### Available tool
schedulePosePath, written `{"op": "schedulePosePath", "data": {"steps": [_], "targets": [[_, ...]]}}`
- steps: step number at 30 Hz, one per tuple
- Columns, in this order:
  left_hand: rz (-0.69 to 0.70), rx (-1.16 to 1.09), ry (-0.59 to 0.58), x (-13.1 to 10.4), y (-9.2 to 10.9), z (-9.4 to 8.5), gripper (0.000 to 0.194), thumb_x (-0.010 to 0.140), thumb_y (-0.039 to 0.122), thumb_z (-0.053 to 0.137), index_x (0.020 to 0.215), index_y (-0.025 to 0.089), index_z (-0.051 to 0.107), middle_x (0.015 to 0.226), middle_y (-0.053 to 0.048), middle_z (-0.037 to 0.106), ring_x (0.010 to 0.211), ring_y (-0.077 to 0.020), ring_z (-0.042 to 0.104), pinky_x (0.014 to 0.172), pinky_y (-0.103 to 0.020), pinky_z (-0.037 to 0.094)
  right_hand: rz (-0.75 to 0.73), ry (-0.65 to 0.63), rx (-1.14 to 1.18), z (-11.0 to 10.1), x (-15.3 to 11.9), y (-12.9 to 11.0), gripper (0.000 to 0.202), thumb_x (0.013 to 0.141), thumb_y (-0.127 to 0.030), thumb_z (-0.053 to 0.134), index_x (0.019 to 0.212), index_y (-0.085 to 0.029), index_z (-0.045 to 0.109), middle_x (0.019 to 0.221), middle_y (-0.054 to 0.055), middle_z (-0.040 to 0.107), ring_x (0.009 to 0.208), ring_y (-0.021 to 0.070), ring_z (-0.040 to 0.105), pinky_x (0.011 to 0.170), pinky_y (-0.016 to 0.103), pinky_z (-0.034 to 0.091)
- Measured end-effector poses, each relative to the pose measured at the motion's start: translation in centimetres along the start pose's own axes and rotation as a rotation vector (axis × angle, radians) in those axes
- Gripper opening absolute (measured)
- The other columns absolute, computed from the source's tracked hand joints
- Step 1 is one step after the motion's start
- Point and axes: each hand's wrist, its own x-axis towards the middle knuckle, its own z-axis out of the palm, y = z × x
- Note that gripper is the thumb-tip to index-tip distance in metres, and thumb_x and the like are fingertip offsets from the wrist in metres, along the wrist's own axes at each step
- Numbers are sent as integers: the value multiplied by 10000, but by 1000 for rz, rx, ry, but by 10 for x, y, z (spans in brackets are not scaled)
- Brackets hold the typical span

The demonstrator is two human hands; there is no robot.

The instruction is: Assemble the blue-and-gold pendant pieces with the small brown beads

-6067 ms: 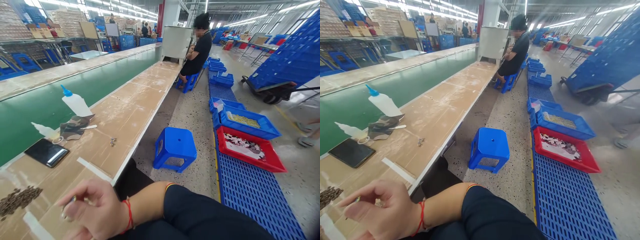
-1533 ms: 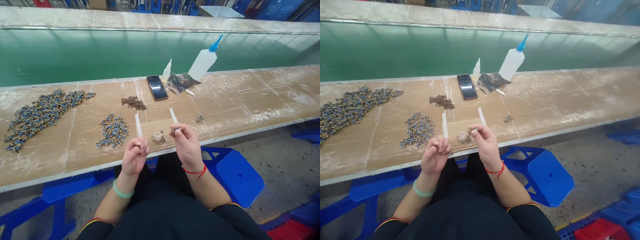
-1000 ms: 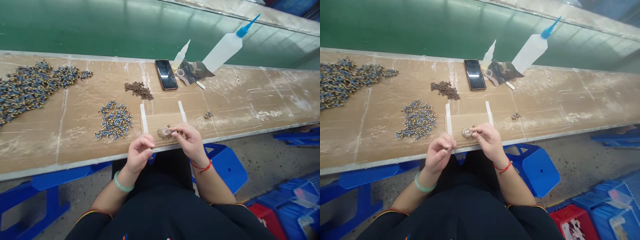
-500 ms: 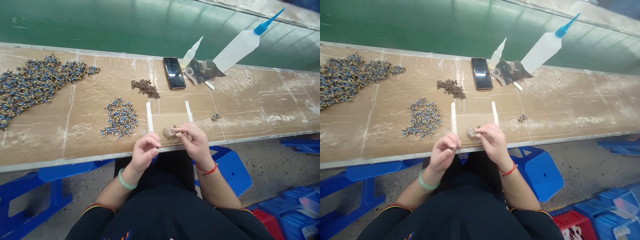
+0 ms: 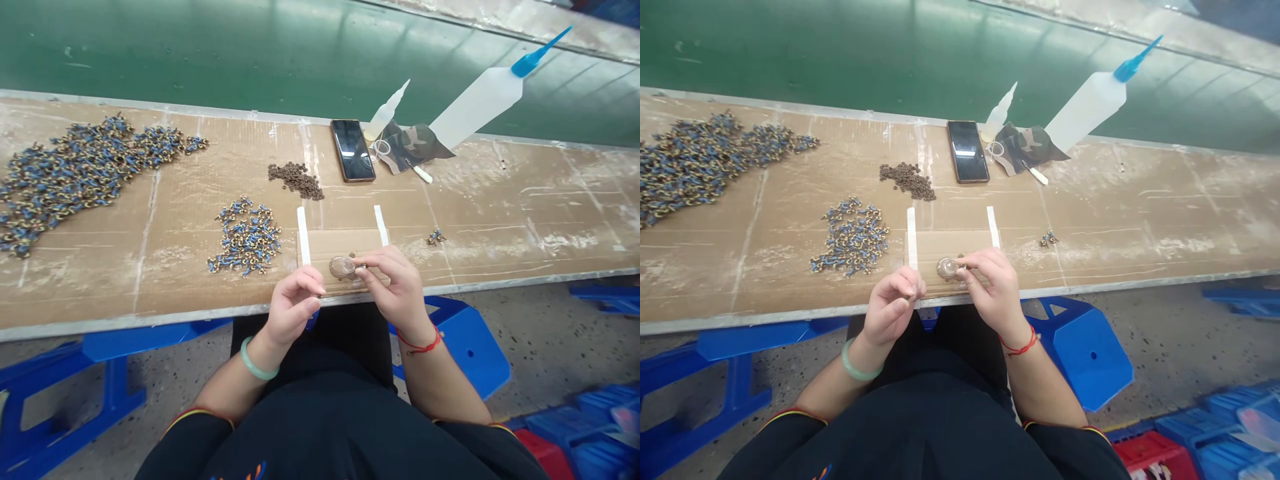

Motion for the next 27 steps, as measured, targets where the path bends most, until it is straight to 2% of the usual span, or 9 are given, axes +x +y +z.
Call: {"op": "schedulePosePath", "data": {"steps": [7,11,13,15,17,21,27], "targets": [[-2,17,55,2,-1,1,274,793,457,874,772,217,743,730,-3,529,663,-139,478,657,-297,392,-1,6,40,1,-1,4,138,977,-341,672,965,-278,795,875,50,776,854,246,686,788,429,537],[-14,48,98,4,0,1,322,760,489,890,748,211,729,726,0,525,656,-139,489,645,-293,398,67,21,83,3,-3,4,165,961,-394,693,935,-267,796,871,60,777,835,240,684,779,431,548],[17,63,124,5,0,2,313,762,483,893,760,214,734,723,3,528,660,-138,497,648,-290,403,177,75,210,6,-4,1,186,941,-437,724,933,-263,789,871,57,772,801,221,677,741,407,550],[72,102,147,5,1,6,285,785,466,886,782,217,748,734,-3,548,682,-142,517,663,-289,418,299,121,433,10,-4,-3,253,914,-518,743,919,-266,765,826,42,748,750,205,668,684,383,549],[131,161,156,5,3,14,242,826,443,864,817,220,767,771,-17,584,728,-152,551,689,-292,441,382,116,675,14,-5,-10,328,885,-607,741,902,-279,729,749,17,694,698,196,644,629,370,537],[237,258,129,6,7,36,146,887,379,823,906,238,790,859,-33,639,788,-157,593,701,-281,462,440,35,957,22,-6,-28,356,883,-662,714,929,-310,683,692,-15,602,653,181,571,572,349,492],[270,266,123,7,16,60,139,909,390,805,910,252,795,856,-22,637,755,-144,590,689,-277,480,443,35,1139,24,-10,-49,323,880,-631,751,913,-314,702,689,-25,579,683,177,574,644,351,520]]}}
